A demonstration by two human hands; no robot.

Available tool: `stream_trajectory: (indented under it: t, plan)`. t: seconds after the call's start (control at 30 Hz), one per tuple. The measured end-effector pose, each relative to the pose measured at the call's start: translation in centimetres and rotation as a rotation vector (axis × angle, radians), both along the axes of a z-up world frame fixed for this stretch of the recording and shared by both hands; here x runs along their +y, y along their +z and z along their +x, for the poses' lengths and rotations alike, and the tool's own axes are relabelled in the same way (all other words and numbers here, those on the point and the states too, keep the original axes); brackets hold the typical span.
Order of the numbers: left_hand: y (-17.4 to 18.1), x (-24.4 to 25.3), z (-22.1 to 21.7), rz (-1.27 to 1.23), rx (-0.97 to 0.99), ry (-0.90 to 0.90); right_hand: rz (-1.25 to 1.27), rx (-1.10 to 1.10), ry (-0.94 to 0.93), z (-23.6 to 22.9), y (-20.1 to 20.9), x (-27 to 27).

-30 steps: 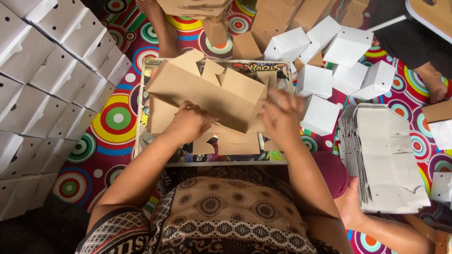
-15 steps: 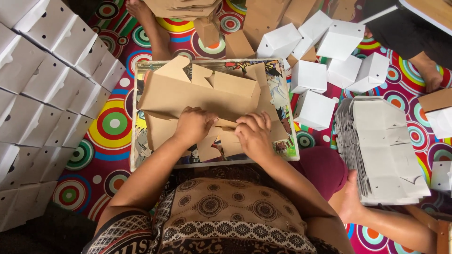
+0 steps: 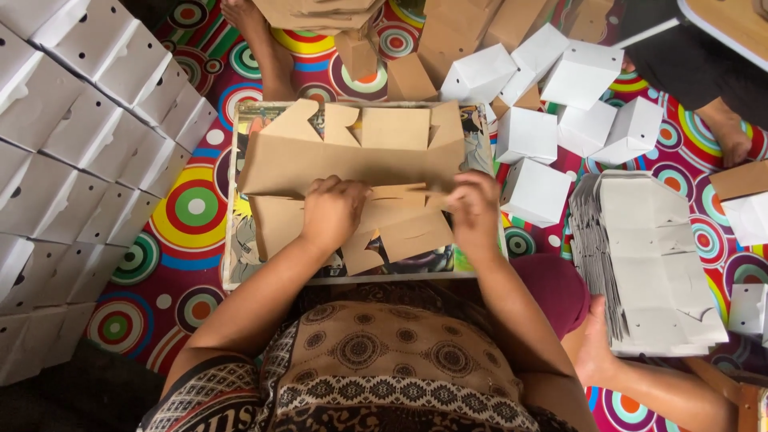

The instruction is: Assembling small white and brown cardboard boxes by folding flat sheets along pre-scored lines and tucking in tabs.

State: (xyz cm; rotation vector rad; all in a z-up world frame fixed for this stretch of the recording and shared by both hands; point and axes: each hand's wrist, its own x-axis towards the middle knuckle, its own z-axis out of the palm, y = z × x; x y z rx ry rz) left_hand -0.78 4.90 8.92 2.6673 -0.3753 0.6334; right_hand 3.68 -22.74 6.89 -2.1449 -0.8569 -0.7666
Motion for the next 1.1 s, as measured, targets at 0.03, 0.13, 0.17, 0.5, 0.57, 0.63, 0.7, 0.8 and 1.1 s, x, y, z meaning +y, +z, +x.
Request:
stream_trajectory:
  t: [0.03,0.13,0.17,0.5,0.57,0.63,0.7,0.8,1.1]
  plan:
    - [1.2,-0.1,-0.4,0.054,-0.169,0.025,0.158,0.095,-0.009,0.4,0.1,-0.9]
    - [2.8,-0.8,-2.0,0.111,-0.317,-0.034,0.240,0.181,-0.031,0.8,1.5,-2.9]
    - [2.9,-1.3,-2.7,0.108,-0.298,-0.107,0.156,0.173,-0.035,0.7,2.2,-3.7]
    - [6.3,-0.8,-3.4,-0.439,0.538,-0.353,-0.124,0.211,-0.287,0.9,1.8,-5.6]
    - [6.7,0.1,-1.7,-0.198,0.265,-0.194,-0.126,0.264,-0.156,2.3,2.0,-3.4]
    - [5.7,1.4,0.2,0.008,0.503,-0.089,-0.388,0.471,-0.125,3.4,3.0,-1.6]
    - [3.4,2.8,1.0,0.209,0.744,0.024,-0.662,0.680,-0.085,4.4,2.6,-1.0]
    - [-0.6,4.7,0.7,0.275,0.917,0.079,-1.005,1.051,-0.017,5.9,1.7,-1.6]
    - [-1.5,4.8,0.4,0.321,0.756,0.096,-0.632,0.879,0.024,23.3,1.0,5.2]
